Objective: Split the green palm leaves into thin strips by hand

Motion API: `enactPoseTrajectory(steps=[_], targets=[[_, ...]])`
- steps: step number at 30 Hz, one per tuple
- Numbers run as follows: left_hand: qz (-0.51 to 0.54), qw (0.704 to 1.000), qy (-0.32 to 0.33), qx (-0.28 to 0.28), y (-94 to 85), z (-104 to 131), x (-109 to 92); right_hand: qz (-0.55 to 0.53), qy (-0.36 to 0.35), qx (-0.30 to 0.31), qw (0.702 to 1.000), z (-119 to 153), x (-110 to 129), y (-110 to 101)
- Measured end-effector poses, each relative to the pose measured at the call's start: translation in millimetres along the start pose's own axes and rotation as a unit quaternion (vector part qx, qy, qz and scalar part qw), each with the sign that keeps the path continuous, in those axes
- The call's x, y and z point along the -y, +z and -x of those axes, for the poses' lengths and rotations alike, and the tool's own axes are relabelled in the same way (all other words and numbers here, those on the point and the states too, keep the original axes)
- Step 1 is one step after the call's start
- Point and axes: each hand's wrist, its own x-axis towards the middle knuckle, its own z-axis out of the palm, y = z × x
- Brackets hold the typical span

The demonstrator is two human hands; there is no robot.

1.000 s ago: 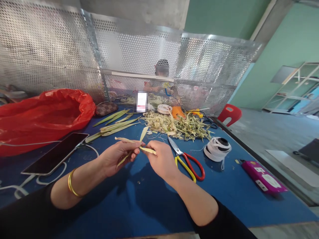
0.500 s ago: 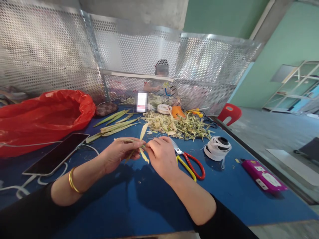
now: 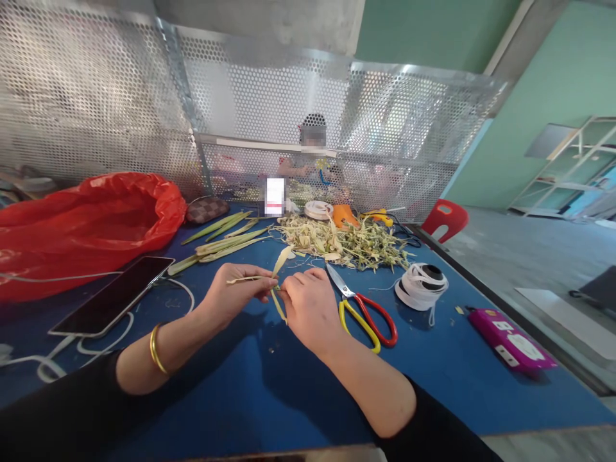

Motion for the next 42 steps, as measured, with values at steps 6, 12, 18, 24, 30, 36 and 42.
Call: enactPoseTrajectory(steps=[6,12,18,24,30,36,42], targets=[[0.124,0.983,-0.079,0.11,-9.1,0.5,-7.4,-0.061,0.021,-0.027,0.998,-3.4,-9.8,-0.8],[0.201,0.954,-0.139,0.175,-11.4,-0.1,-9.2,-0.101,0.033,-0.045,0.993,-6.0,-16.7,2.9],[0.21,0.961,-0.104,0.148,0.1,6.5,-3.1,-0.135,0.021,-0.028,0.99,-5.0,-20.8,7.5],[0.205,0.968,-0.076,0.125,3.9,12.9,-7.8,-0.197,0.03,-0.032,0.979,-8.2,-26.6,12.7],[0.172,0.974,-0.067,0.133,-1.2,7.7,-11.2,-0.395,0.203,-0.044,0.895,-14.1,-30.5,-0.5],[0.077,0.985,-0.063,0.143,6.2,9.7,-1.7,-0.483,0.258,0.031,0.836,-15.6,-26.1,-11.4],[0.044,0.982,-0.079,0.167,11.3,10.3,5.9,-0.407,0.256,-0.002,0.877,-10.8,-15.2,-2.9]])
